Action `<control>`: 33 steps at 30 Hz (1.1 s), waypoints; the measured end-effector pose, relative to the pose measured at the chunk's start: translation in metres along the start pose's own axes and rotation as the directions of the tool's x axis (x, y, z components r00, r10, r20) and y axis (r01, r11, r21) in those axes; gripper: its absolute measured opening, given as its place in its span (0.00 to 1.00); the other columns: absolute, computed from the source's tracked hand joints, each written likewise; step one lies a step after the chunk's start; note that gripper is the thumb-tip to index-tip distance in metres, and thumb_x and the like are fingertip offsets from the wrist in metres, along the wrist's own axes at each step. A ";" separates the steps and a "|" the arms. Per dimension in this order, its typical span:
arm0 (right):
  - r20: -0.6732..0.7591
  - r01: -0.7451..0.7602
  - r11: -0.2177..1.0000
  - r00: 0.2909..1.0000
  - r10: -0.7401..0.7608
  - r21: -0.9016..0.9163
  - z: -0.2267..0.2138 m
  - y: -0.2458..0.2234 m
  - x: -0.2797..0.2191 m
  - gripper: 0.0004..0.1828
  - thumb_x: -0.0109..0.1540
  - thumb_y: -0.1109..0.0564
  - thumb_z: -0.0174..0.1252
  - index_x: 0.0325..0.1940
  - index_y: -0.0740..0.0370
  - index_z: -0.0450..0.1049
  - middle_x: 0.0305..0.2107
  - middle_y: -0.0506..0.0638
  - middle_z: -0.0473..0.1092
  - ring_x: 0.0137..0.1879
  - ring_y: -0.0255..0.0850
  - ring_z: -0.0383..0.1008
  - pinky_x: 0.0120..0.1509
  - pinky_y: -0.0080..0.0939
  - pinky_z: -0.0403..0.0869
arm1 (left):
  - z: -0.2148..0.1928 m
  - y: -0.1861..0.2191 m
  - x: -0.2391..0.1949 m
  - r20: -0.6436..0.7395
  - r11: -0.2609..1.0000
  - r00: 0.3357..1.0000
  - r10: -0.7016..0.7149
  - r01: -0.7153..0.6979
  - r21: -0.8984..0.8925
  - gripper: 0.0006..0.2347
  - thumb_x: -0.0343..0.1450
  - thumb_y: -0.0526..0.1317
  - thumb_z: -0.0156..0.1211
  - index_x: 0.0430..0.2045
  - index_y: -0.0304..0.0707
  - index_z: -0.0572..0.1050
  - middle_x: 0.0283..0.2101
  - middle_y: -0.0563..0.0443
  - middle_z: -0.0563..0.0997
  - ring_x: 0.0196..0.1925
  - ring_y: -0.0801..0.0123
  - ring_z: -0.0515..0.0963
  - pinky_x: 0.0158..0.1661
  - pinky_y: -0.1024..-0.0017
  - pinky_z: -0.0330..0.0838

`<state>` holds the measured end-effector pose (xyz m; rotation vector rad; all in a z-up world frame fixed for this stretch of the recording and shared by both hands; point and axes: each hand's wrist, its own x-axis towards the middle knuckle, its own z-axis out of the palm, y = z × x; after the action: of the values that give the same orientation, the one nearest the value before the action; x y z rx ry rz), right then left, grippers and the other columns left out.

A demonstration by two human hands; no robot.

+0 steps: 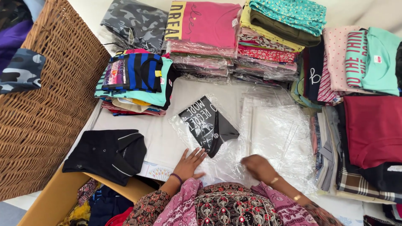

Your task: The person folds various t-shirts and places them into clear plastic bags. They handle multiple shirts of different colors and designs, folding each one before inserting it into a bag and stacking the packaged items on a table.

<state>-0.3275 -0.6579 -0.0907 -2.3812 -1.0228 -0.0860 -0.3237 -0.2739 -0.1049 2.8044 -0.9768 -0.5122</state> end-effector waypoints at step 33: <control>0.265 -0.271 0.959 0.921 0.284 -0.088 -0.013 0.028 0.072 0.14 0.62 0.53 0.61 0.50 0.39 0.82 0.56 0.30 0.74 0.72 0.36 0.62 0.75 0.55 0.50 | 0.074 -0.047 -0.028 -0.201 0.612 0.908 -0.367 0.073 -0.788 0.16 0.78 0.48 0.46 0.49 0.51 0.83 0.60 0.45 0.76 0.67 0.58 0.69 0.69 0.50 0.32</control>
<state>-0.2554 -0.6329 -0.0733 -2.6096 -0.7950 0.3372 -0.3430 -0.2200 -0.1768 2.0966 -0.2102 -0.3229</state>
